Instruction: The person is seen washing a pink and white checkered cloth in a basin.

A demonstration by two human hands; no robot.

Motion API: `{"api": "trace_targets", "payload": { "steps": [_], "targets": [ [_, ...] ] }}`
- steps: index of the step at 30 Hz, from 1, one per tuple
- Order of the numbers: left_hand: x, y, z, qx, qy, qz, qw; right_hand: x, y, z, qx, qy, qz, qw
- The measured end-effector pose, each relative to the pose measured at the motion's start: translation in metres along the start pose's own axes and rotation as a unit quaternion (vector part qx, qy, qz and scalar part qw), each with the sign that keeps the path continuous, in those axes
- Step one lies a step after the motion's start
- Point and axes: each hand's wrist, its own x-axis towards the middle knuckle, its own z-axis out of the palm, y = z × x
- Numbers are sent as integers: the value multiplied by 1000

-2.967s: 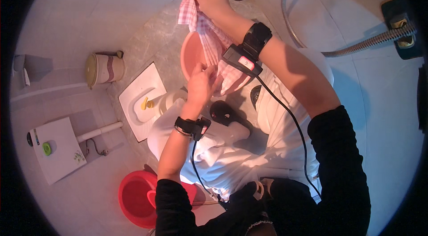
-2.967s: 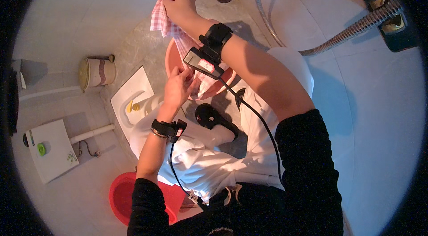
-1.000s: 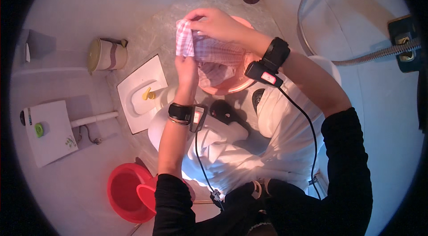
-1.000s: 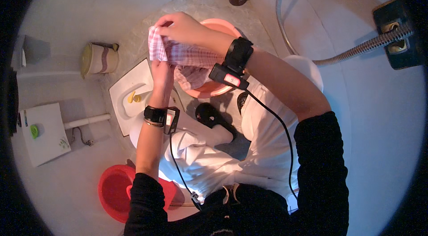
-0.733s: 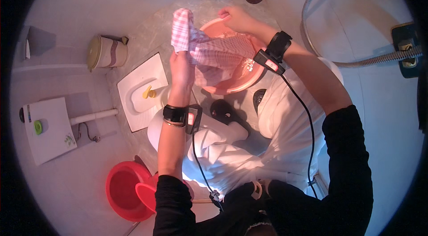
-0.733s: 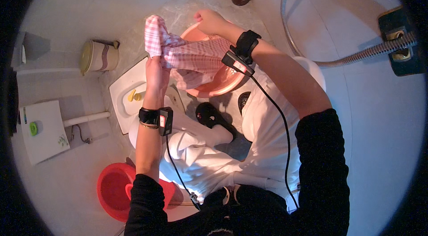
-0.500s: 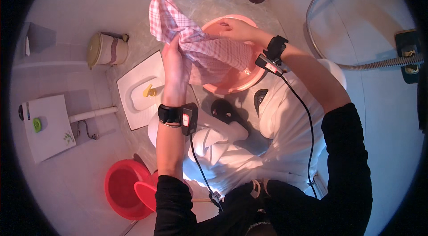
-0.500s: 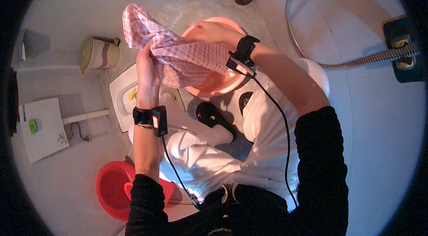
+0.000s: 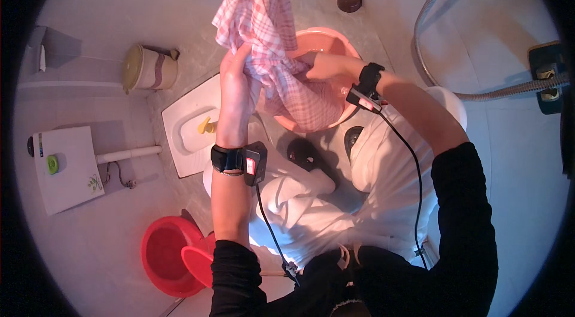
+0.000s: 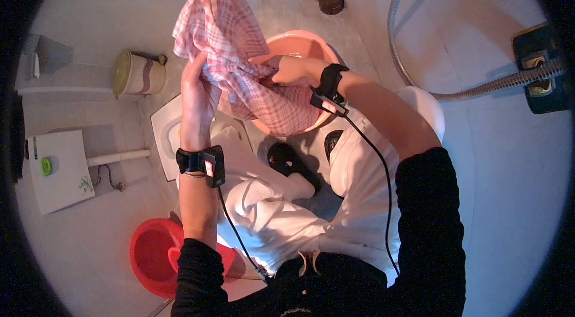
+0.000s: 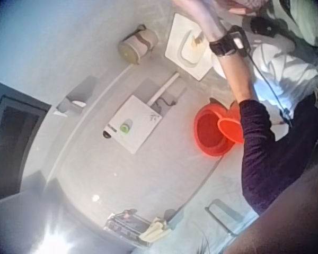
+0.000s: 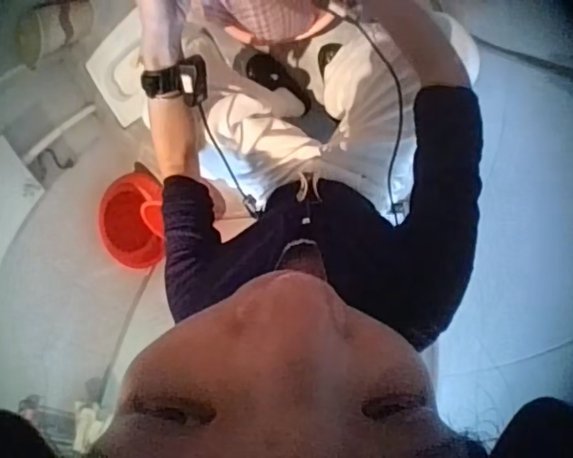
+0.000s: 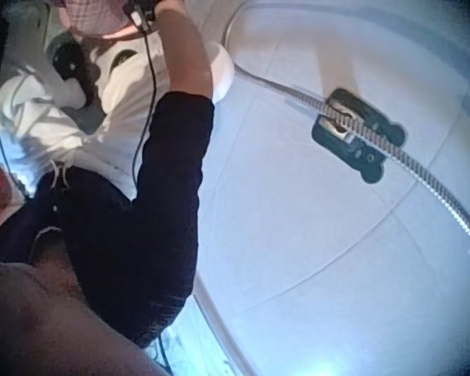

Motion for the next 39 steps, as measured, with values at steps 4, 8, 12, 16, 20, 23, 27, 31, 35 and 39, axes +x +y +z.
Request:
{"api": "trace_targets", "payload": {
  "steps": [4, 8, 12, 16, 20, 23, 27, 31, 35, 39],
  "targets": [
    [4, 5, -14, 22, 36, 8, 999, 10, 20, -22, -172, 61, 6, 983],
    [1, 11, -33, 72, 97, 17, 993, 11, 30, -39, -156, 194, -102, 963],
    [5, 3, -44, 103, 108, 24, 989, 8, 30, -53, -148, 285, -78, 944],
    [7, -4, -44, 187, 130, 58, 972, 4, 20, -52, -114, 293, -39, 948],
    [15, -21, -39, 287, 81, 70, 952, 10, 16, -53, -9, 324, -65, 944],
    [14, -46, -27, 418, 21, 81, 905, -5, -52, -45, 187, 311, 18, 932],
    [20, -61, -26, 548, -20, 201, 812, -2, -60, -45, 165, 282, -41, 944],
    [19, -78, -63, 643, -2, 46, 764, 13, -44, -46, 286, 279, -126, 908],
    [14, -73, -72, 688, 40, -107, 717, 15, -34, -61, 447, 280, -156, 835],
    [9, -58, -60, 618, 90, 78, 777, 15, 3, -85, 455, 332, -137, 815]
  ]
}}
